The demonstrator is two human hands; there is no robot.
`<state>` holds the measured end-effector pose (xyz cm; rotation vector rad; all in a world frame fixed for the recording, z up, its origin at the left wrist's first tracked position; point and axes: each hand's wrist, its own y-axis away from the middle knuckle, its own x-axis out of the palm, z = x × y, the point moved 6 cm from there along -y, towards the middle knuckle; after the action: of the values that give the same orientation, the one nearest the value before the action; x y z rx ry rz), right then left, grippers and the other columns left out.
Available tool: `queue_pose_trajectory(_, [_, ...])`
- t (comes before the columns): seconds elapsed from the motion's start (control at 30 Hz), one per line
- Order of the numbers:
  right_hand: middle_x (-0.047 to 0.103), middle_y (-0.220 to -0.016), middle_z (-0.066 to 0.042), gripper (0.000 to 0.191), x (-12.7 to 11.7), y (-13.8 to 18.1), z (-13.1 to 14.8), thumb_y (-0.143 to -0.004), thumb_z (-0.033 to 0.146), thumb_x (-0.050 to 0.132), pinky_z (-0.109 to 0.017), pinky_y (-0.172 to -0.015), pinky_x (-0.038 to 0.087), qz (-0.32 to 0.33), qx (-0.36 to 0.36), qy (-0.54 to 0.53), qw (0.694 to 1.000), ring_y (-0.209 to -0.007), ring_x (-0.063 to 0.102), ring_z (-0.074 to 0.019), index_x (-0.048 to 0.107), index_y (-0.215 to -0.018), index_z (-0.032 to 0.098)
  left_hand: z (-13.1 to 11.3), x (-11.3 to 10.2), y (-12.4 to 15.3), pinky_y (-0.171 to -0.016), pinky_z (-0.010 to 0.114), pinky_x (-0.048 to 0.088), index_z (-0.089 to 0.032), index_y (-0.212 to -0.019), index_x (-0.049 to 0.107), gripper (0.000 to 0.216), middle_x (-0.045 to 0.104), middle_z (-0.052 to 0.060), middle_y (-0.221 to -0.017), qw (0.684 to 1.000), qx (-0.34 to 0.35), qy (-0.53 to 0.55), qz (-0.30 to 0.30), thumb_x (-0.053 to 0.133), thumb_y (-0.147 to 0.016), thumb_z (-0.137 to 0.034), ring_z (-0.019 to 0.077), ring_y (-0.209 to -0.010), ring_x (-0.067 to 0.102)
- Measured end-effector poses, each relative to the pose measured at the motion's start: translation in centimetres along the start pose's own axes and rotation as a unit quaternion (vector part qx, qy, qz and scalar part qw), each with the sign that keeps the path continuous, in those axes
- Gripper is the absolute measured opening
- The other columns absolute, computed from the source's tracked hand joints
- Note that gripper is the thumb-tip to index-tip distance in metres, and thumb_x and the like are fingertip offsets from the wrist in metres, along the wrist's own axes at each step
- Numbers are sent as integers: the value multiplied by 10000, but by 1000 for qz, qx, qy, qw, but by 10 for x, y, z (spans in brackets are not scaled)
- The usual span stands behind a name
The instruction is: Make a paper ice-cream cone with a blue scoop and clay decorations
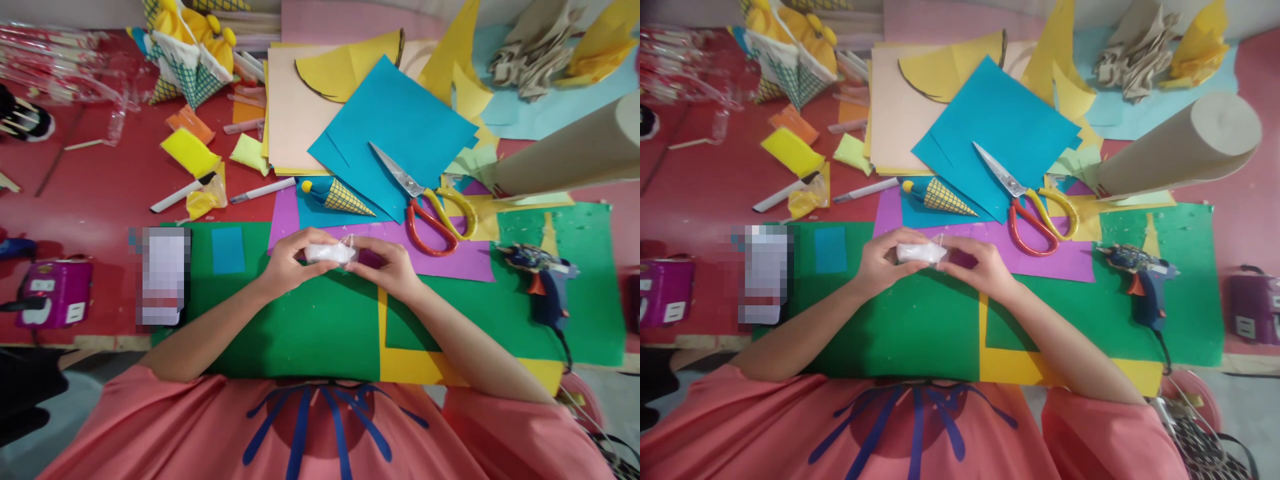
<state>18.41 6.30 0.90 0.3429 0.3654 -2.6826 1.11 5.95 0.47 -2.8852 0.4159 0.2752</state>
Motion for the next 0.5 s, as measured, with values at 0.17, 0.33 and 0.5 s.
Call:
queue_pose_trajectory(0.17, [768,-1044,-90,342,2,0,4,-785,356,749,-292,-858,596,-6,-18,16,1000,-948,742,-204,710,-1069,169,-15,-1,-4,-693,217,527,-212,-928,702,201,735,31,-875,994,104,4,-15,774,-744,-177,134,-834,690])
queue_pose_trajectory(0.33, [772,-1012,-86,310,3,1,7,-793,331,744,-268,-820,603,-10,-32,24,999,-908,747,-188,698,-1046,158,-16,0,-5,-691,221,535,-206,-854,702,113,732,27,-832,995,100,14,-20,765,-761,-214,132,-811,690])
queue_pose_trajectory(0.5, [770,-1010,-82,317,-3,2,7,-806,316,732,-270,-771,610,-43,-49,61,996,-860,747,-181,679,-1087,180,2,2,-7,-691,234,551,-205,-1100,641,416,706,77,-1071,993,-56,108,-4,691,-800,-490,172,-928,684])
